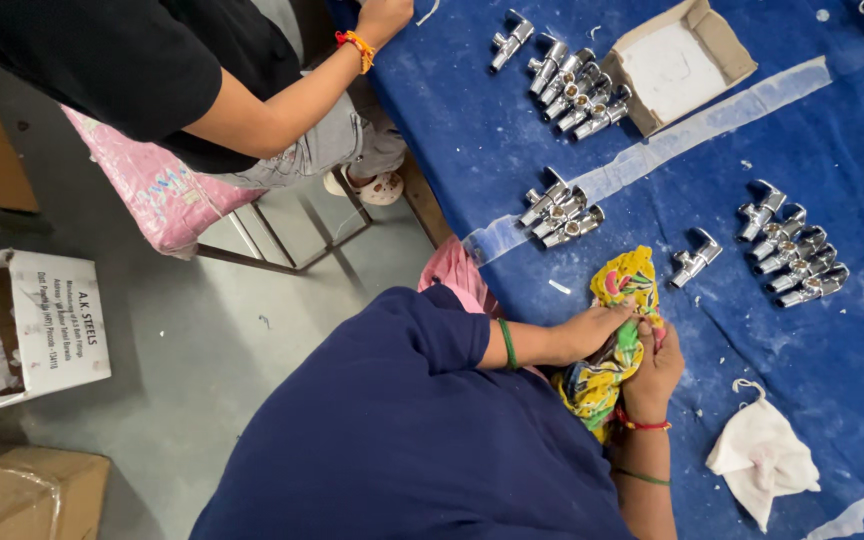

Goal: The person wipes multiple small chrome-plated metal parts with a colorful cloth on a blue work table. They pick up each part, rub it with the cloth, and place it back on the table. Another person is also seen cleaning similar parts nearby.

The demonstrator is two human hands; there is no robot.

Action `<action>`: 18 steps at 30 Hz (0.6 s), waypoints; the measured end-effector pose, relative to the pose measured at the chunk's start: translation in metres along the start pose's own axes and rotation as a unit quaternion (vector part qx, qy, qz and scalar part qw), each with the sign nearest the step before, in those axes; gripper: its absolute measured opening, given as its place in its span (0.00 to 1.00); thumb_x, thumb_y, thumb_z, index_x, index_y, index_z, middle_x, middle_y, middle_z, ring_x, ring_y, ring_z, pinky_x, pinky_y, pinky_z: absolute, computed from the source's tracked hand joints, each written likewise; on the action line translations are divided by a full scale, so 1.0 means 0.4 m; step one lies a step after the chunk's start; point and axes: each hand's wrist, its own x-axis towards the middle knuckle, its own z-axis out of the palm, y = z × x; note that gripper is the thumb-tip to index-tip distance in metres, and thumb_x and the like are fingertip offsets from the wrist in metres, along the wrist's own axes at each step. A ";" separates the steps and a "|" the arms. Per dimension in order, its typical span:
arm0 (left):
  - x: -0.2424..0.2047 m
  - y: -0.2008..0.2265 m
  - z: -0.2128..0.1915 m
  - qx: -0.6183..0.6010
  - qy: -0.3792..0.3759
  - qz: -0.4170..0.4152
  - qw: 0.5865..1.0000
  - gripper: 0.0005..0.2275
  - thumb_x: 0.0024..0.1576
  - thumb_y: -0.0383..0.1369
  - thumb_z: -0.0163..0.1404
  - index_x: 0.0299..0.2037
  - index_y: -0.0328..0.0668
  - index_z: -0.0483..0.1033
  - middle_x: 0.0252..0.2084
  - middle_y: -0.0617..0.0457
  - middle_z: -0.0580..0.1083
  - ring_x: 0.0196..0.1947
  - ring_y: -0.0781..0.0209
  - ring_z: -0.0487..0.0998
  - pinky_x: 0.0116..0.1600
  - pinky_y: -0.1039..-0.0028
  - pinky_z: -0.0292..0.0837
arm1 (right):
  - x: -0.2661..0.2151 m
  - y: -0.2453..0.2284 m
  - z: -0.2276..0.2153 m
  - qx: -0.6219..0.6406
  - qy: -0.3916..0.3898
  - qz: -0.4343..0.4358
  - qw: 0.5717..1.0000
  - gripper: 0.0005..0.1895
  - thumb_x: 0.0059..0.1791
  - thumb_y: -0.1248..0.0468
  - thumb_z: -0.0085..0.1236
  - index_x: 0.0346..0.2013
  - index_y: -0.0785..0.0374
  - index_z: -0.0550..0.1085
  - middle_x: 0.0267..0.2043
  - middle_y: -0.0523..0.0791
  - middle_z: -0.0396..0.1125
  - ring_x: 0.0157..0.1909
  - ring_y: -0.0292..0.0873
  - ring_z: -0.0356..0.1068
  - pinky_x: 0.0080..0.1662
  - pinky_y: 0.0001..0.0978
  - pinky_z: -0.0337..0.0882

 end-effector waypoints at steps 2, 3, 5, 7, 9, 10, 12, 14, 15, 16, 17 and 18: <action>0.010 -0.004 -0.007 -0.089 -0.011 -0.011 0.996 0.27 0.72 0.52 0.35 0.56 0.32 0.75 0.50 0.49 0.76 0.50 0.63 0.74 0.58 0.72 0.69 | -0.001 -0.036 -0.004 -0.009 -0.048 -0.026 0.998 0.08 0.59 0.65 0.51 0.50 0.65 0.73 0.45 0.37 0.67 0.45 0.29 0.64 0.48 0.22 0.65; 0.009 -0.005 -0.011 -0.115 -0.013 -0.022 0.993 0.26 0.72 0.52 0.35 0.56 0.34 0.74 0.49 0.49 0.76 0.48 0.62 0.75 0.56 0.71 0.70 | -0.003 -0.050 -0.006 -0.014 -0.072 -0.037 0.997 0.11 0.57 0.66 0.52 0.53 0.65 0.74 0.49 0.38 0.69 0.49 0.29 0.66 0.52 0.21 0.66; 0.006 -0.005 -0.014 -0.099 -0.012 -0.035 0.994 0.27 0.72 0.52 0.34 0.55 0.33 0.75 0.47 0.47 0.76 0.47 0.61 0.75 0.54 0.70 0.71 | -0.002 -0.066 -0.014 -0.010 -0.093 -0.002 0.996 0.10 0.55 0.65 0.55 0.50 0.64 0.74 0.46 0.38 0.69 0.45 0.29 0.67 0.49 0.22 0.68; 0.000 -0.003 -0.011 -0.012 -0.005 -0.039 0.999 0.30 0.71 0.53 0.34 0.55 0.28 0.76 0.48 0.45 0.77 0.48 0.61 0.75 0.55 0.71 0.71 | -0.001 -0.064 -0.023 -0.016 -0.095 0.017 0.995 0.10 0.52 0.65 0.59 0.47 0.64 0.72 0.43 0.38 0.70 0.42 0.29 0.67 0.46 0.22 0.69; -0.007 0.002 -0.005 0.083 0.014 -0.018 0.996 0.31 0.69 0.54 0.33 0.55 0.29 0.77 0.48 0.45 0.78 0.49 0.62 0.76 0.57 0.73 0.69 | 0.002 -0.048 -0.024 -0.030 -0.081 0.017 0.996 0.12 0.49 0.65 0.63 0.42 0.64 0.70 0.40 0.37 0.70 0.40 0.29 0.66 0.43 0.22 0.69; -0.009 0.005 -0.002 0.130 0.024 -0.007 0.991 0.32 0.68 0.55 0.32 0.56 0.29 0.77 0.49 0.45 0.78 0.50 0.62 0.76 0.58 0.74 0.68 | 0.003 -0.038 -0.022 -0.029 -0.060 0.020 0.998 0.10 0.52 0.64 0.62 0.42 0.64 0.70 0.38 0.37 0.67 0.38 0.29 0.63 0.41 0.22 0.66; -0.009 0.014 -0.002 0.112 0.019 -0.016 0.993 0.33 0.69 0.56 0.31 0.57 0.28 0.75 0.52 0.45 0.77 0.53 0.61 0.75 0.60 0.73 0.68 | 0.011 -0.021 -0.008 -0.025 -0.022 0.025 0.999 0.10 0.58 0.62 0.61 0.40 0.64 0.70 0.34 0.36 0.61 0.36 0.29 0.57 0.38 0.23 0.61; -0.008 0.017 -0.002 0.098 0.020 -0.024 0.995 0.33 0.69 0.56 0.31 0.57 0.27 0.75 0.53 0.45 0.77 0.53 0.61 0.75 0.61 0.72 0.68 | 0.018 -0.016 0.008 -0.042 -0.004 0.000 0.999 0.10 0.61 0.61 0.56 0.39 0.64 0.71 0.33 0.36 0.60 0.35 0.28 0.55 0.37 0.24 0.59; -0.008 0.016 -0.002 0.093 0.024 -0.028 0.995 0.33 0.70 0.56 0.32 0.57 0.27 0.75 0.52 0.44 0.77 0.53 0.61 0.75 0.60 0.72 0.69 | 0.018 -0.020 0.016 -0.050 0.006 -0.012 0.999 0.12 0.62 0.60 0.54 0.39 0.64 0.71 0.32 0.35 0.59 0.35 0.28 0.54 0.36 0.24 0.57; -0.006 0.013 -0.002 0.089 0.027 -0.032 0.995 0.32 0.70 0.55 0.32 0.56 0.27 0.75 0.51 0.44 0.77 0.52 0.61 0.75 0.59 0.71 0.69 | 0.018 -0.027 0.022 -0.038 0.003 -0.009 0.999 0.11 0.62 0.60 0.53 0.40 0.64 0.71 0.33 0.36 0.60 0.36 0.28 0.55 0.37 0.24 0.59; -0.003 0.012 -0.002 0.041 0.017 -0.027 0.999 0.31 0.71 0.54 0.33 0.57 0.28 0.75 0.51 0.45 0.77 0.52 0.62 0.75 0.59 0.71 0.69 | 0.018 -0.038 0.029 -0.025 0.002 -0.007 1.000 0.11 0.62 0.60 0.52 0.41 0.64 0.71 0.34 0.36 0.62 0.36 0.28 0.57 0.38 0.23 0.60; 0.001 0.010 -0.004 -0.006 0.006 -0.022 1.000 0.30 0.71 0.54 0.34 0.58 0.29 0.74 0.51 0.47 0.76 0.52 0.62 0.75 0.59 0.71 0.69 | 0.017 -0.051 0.034 -0.012 0.001 -0.006 1.000 0.10 0.62 0.60 0.51 0.41 0.64 0.71 0.35 0.36 0.64 0.37 0.28 0.58 0.39 0.23 0.62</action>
